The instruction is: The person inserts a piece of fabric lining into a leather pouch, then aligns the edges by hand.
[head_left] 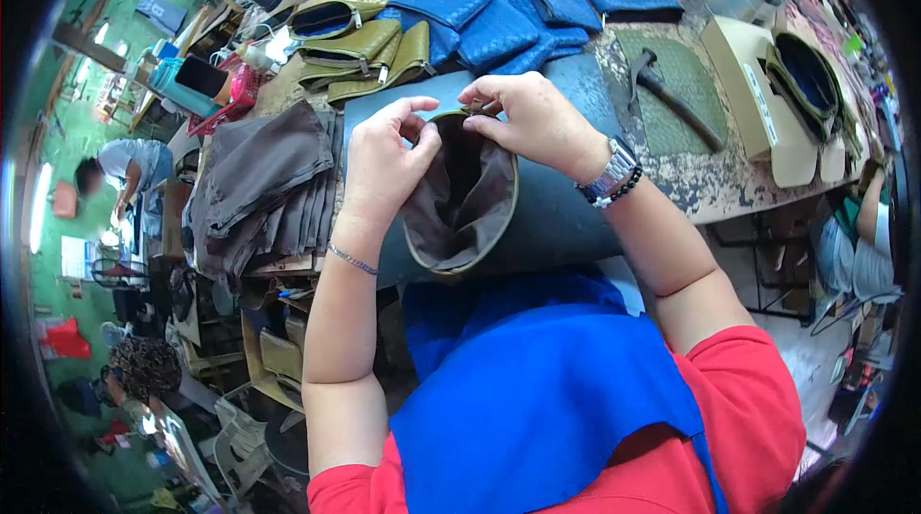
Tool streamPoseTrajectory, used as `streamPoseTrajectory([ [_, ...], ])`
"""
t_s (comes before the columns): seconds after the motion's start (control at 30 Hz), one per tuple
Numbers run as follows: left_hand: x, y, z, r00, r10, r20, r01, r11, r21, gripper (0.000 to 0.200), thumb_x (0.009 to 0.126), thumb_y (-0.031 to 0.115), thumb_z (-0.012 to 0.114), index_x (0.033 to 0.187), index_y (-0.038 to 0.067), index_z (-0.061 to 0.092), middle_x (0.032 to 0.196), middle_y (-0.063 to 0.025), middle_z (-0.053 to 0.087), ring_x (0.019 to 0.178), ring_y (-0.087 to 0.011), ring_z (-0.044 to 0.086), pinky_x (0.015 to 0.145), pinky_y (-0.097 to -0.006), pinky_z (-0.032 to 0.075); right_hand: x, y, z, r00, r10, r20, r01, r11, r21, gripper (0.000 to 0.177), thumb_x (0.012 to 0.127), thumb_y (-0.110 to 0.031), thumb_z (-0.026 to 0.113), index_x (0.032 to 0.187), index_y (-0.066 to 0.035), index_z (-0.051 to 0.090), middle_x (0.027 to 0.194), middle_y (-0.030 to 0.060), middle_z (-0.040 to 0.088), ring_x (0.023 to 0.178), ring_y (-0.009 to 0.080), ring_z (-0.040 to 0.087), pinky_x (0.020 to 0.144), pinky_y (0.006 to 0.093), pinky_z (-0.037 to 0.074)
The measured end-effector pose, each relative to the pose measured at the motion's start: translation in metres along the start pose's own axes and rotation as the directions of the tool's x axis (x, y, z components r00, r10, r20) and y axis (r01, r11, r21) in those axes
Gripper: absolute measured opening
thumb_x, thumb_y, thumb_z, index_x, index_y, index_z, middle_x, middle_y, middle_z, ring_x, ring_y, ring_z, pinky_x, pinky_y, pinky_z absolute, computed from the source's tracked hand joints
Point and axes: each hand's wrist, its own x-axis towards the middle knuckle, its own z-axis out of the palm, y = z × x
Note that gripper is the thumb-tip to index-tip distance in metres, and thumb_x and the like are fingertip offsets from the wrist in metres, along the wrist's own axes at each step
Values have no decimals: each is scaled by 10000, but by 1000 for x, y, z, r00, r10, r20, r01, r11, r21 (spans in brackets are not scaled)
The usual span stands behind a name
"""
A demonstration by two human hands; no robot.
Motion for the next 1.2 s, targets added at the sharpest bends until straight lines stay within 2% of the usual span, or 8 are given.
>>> streamPoseTrajectory([
  [0.4, 1, -38, -10, 993, -107, 44, 111, 990, -89, 188, 846, 132, 733, 985, 6, 724, 837, -80, 740, 761, -86, 683, 681, -261, 522, 35, 10, 20, 989, -110, 100, 112, 994, -14, 190, 850, -119, 712, 993, 4, 695, 881, 167, 725, 809, 241, 727, 741, 326, 566],
  [0.53, 7, -29, -7, 998, 65, 4, -65, 995, 81, 148, 841, 155, 719, 913, 26, 711, 808, -101, 727, 693, -170, 691, 648, -300, 534, 40, 7, 23, 969, -244, 49, 249, 948, -199, 151, 833, -144, 698, 929, -27, 697, 798, 137, 708, 749, 304, 703, 703, 367, 566],
  [0.63, 12, -19, -8, 996, 87, -28, -82, 986, 143, 138, 819, 218, 688, 826, 80, 694, 780, -137, 702, 694, -308, 689, 640, -391, 546, 44, 4, 25, 965, -231, 124, 259, 913, -316, 169, 836, -180, 704, 967, -74, 700, 830, 117, 704, 797, 318, 684, 728, 387, 559],
  [0.8, 16, -41, -23, 954, -41, -297, 89, 985, 149, 165, 815, 224, 676, 812, 59, 685, 717, -139, 678, 662, -283, 684, 650, -386, 541, 35, -26, 30, 841, -531, -104, 501, 837, -219, 328, 838, -320, 738, 1048, -80, 665, 1084, 123, 667, 1040, 317, 623, 916, 403, 497],
  [0.9, 3, -71, -34, 938, -210, -277, 222, 975, 11, 255, 837, 252, 716, 965, 33, 685, 882, -120, 714, 840, -264, 696, 778, -349, 535, 11, -26, 25, 789, -546, 282, 537, 835, 115, 331, 818, -361, 775, 978, -90, 675, 1022, 103, 680, 1030, 310, 626, 904, 390, 484],
  [1.0, -31, -57, -33, 899, 201, -390, -208, 978, 25, 356, 792, 301, 788, 1024, 57, 674, 996, -99, 700, 969, -266, 668, 869, -360, 510, -6, -18, 36, 793, -564, 231, 561, 823, 87, 252, 783, -244, 804, 956, -100, 690, 949, 75, 669, 947, 269, 624, 883, 400, 486],
  [1.07, -65, -35, -30, 922, 331, -199, -344, 938, -35, 406, 744, 335, 835, 1026, 94, 669, 1052, -70, 683, 1022, -258, 644, 971, -414, 455, -9, -16, 34, 828, -522, 205, 507, 853, 121, 263, 755, -158, 817, 979, -98, 691, 949, 62, 668, 929, 254, 630, 841, 373, 502],
  [1.2, -109, -21, -3, 945, 278, -174, -244, 950, 194, 328, 738, 223, 845, 1018, 169, 683, 981, 27, 700, 966, -175, 662, 1090, -498, 316, -14, -20, 35, 852, -483, 203, 470, 876, 112, 279, 742, -101, 819, 994, -99, 698, 933, 48, 669, 892, 238, 636, 815, 355, 507],
])
